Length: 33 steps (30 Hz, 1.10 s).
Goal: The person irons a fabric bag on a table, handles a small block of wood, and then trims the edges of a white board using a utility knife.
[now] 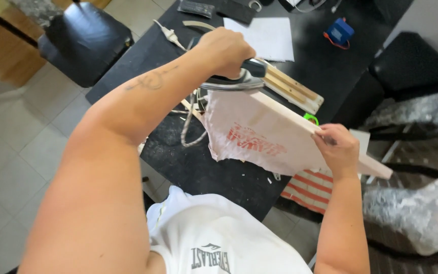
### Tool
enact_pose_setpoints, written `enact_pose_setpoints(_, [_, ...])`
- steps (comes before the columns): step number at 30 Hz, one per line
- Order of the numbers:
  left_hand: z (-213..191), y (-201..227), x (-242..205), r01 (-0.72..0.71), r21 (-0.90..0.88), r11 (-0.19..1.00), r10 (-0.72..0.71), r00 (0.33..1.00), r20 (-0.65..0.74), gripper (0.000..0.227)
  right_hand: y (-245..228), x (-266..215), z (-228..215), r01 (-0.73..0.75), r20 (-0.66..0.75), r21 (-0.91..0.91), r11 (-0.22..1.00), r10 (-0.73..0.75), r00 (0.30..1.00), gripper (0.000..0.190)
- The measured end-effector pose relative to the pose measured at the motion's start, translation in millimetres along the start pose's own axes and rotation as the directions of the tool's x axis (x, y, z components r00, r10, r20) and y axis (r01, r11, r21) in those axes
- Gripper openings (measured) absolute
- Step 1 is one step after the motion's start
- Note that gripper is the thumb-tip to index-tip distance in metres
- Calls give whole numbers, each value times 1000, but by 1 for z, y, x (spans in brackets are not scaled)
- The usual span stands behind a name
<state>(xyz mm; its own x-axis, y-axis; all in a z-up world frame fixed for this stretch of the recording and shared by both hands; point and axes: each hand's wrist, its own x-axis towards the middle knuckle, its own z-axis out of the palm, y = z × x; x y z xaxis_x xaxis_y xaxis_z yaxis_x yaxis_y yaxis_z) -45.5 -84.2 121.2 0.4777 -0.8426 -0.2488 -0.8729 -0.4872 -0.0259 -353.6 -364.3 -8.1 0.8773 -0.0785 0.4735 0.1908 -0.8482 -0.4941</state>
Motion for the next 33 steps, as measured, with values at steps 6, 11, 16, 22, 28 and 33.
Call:
enact_pose_setpoints(6, [-5, 44, -11, 9, -40, 999, -11, 999, -42, 32, -16, 8, -2, -36, 8, -32, 999, 37, 999, 9])
enact_pose_setpoints(11, [8, 118, 1, -78, -225, 971, 15, 963, -268, 15, 2, -2, 9, -20, -76, 12, 1000, 21, 997, 13])
enact_pose_setpoints(16, [7, 140, -1, -151, -306, 940, 19, 919, -394, 20, 5, -3, 10, -58, -103, 43, 997, 63, 993, 17])
enact_pose_setpoints(22, [17, 73, -3, 115, -329, 937, -197, 954, -228, 22, -16, 4, -3, -83, 6, 25, 996, 83, 997, 13])
enact_pose_setpoints(28, [20, -2, -25, 393, -221, 892, -422, 901, -103, 30, -22, 7, -3, -120, -5, 41, 992, 120, 993, 8])
enact_pose_setpoints(33, [42, -14, -37, 419, -246, 874, -467, 864, -189, 24, -18, 3, 0, -115, -8, 22, 993, 115, 993, 9])
